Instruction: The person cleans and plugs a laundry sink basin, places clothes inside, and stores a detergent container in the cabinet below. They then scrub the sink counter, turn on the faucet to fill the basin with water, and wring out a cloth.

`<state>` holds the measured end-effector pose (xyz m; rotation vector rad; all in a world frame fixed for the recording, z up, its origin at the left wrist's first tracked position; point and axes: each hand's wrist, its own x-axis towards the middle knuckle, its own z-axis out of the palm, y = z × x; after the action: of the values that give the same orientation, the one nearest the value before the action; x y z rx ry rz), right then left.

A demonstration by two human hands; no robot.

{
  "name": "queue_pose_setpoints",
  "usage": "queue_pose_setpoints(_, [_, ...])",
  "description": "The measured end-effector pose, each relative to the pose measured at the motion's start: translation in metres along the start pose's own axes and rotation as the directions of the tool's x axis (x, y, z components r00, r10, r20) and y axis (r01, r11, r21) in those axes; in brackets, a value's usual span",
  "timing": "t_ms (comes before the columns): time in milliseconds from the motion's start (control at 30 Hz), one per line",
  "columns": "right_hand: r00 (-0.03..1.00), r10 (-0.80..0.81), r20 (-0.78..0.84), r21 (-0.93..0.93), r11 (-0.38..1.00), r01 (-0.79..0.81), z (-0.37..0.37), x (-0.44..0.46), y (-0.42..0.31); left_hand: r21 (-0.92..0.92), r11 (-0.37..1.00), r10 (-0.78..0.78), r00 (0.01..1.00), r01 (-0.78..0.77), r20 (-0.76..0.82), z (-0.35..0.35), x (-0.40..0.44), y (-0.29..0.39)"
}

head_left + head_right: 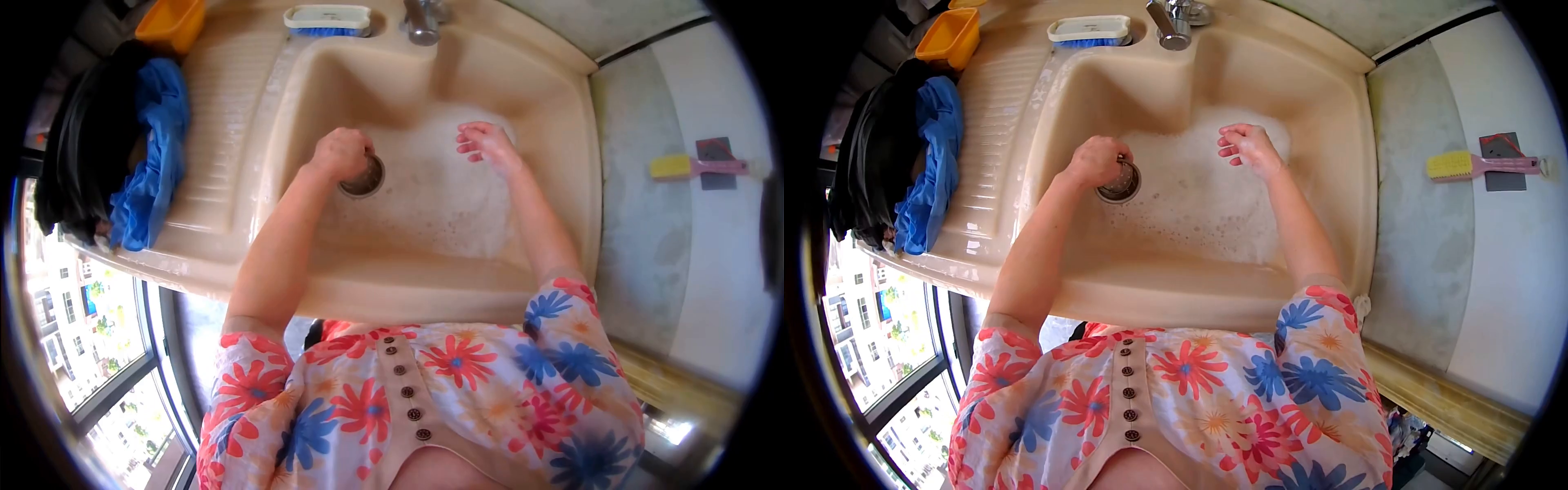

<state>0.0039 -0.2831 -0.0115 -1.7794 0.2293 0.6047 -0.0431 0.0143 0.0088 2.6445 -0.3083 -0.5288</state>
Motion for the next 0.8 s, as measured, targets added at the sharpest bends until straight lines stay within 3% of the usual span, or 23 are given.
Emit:
queue_pose_setpoints(233, [0.996, 0.085, -0.017, 0.020, 0.996, -0.085, -0.004, -0.007, 0.036, -0.016, 1.000, -0.011, 1.000, 0.011, 0.022, -0.003, 0.002, 0.002])
queue_pose_setpoints(533, [0.906, 0.422, 0.029, -0.241, 0.883, -0.404, -0.004, -0.027, 0.127, 0.013, 1.000, 0.013, 1.000, -0.013, 0.015, -0.001, 0.004, 0.001])
queue_pose_setpoints(733, [0.923, 0.383, 0.030, -0.333, 0.875, -0.352, -0.004, -0.020, 0.140, -0.001, 1.000, -0.026, 0.998, 0.026, 0.065, -0.002, 0.004, 0.002])
queue_pose_setpoints(800, [0.932, 0.361, 0.037, -0.272, 0.901, -0.338, 0.001, -0.019, 0.131, 0.006, 0.999, -0.037, 0.997, 0.037, 0.071, -0.004, 0.003, 0.003])
